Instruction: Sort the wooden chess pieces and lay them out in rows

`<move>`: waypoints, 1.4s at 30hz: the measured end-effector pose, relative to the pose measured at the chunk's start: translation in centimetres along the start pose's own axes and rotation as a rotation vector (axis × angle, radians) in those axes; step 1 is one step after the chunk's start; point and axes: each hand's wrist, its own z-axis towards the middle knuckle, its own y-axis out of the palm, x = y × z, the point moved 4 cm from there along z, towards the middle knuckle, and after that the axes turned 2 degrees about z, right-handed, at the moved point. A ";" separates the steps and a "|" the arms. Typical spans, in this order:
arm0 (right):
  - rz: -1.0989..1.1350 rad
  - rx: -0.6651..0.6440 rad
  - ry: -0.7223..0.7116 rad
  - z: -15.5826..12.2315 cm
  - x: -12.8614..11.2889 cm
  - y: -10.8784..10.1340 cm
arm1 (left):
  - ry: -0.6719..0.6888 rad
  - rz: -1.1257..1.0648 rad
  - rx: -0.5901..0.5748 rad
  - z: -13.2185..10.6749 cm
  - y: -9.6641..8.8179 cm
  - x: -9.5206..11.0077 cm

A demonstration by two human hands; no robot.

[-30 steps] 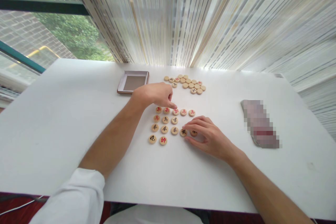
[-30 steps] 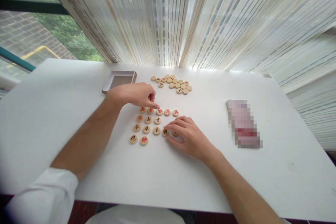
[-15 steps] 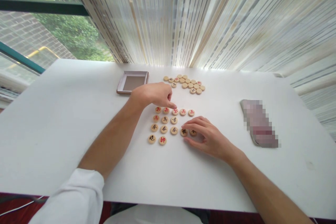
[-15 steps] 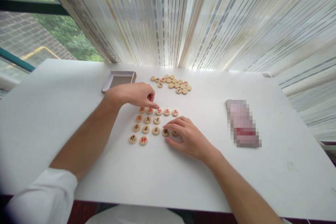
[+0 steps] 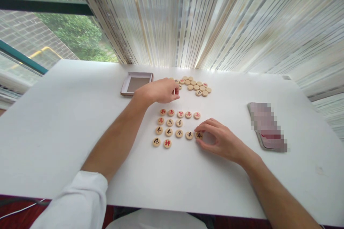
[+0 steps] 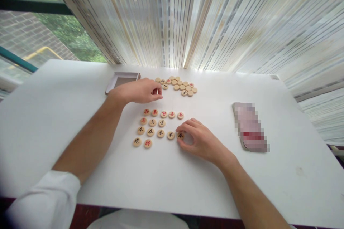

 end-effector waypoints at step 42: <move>0.043 0.367 0.003 -0.3 0.9 -1.4 | 0.270 0.198 0.412 3.5 3.6 1.5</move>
